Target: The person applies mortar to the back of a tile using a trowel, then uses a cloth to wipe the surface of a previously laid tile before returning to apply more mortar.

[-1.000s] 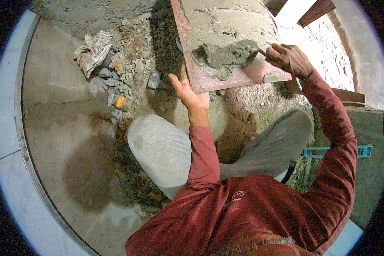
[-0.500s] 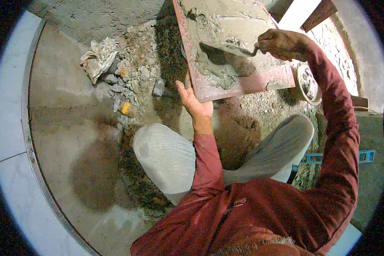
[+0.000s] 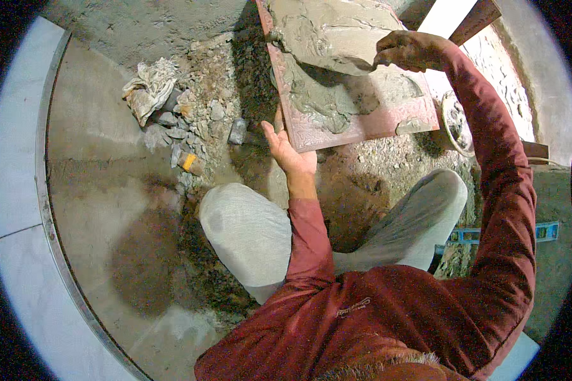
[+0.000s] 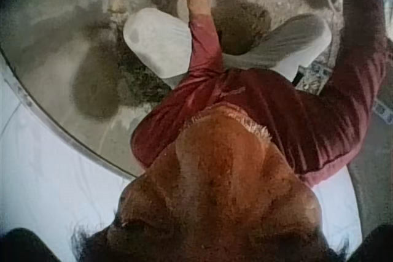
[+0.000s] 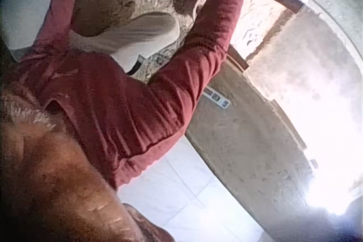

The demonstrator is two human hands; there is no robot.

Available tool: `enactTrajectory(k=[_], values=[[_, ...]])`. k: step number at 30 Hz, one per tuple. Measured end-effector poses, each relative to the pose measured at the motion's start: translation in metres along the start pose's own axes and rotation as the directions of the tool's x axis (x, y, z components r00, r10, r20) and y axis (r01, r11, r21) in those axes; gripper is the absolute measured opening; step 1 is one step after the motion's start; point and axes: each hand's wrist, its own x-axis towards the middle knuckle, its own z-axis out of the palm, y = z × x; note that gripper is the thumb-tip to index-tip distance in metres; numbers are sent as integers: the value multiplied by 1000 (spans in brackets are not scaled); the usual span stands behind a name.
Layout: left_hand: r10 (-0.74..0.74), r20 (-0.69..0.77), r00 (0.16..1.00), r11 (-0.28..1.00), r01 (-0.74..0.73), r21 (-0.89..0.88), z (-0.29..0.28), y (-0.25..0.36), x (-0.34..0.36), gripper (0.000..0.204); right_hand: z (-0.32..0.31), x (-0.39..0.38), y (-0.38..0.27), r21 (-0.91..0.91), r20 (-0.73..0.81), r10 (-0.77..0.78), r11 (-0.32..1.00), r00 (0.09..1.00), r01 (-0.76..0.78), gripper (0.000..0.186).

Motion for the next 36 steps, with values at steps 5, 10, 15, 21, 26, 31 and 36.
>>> enactTrajectory(k=[5, 10, 15, 21, 26, 31, 36], values=[[3, 34, 999, 1000, -2, -8, 1, -5, 1, 74, -13, 24, 14, 143, -275, -36, 987, 961, 78, 40], [-11, 49, 999, 999, 13, -35, 2, -20, 5, 74, -16, 64, -5, -560, -407, -433, 814, 804, 155, 30], [32, 0, 999, 999, -32, -5, -3, 2, 2, 76, 37, 45, -52, -834, -385, -634, 551, 670, 42, 29], [37, 41, 998, 999, -37, 6, -3, 1, 1, 78, 39, 61, -37, -916, -380, -724, 383, 575, -123, 16], [38, 24, 999, 999, -39, 24, 0, -2, 1, 76, -22, 60, -59, -223, -119, 130, 962, 984, -154, 26], [44, -1, 999, 999, -44, -9, -1, 5, 1, 76, -21, 48, -21, -218, 8, 171, 962, 985, -165, 42], [31, 13, 999, 999, -31, 15, 3, -6, 0, 76, -16, 17, 2, 42, -124, 70, 997, 990, -65, 43]])
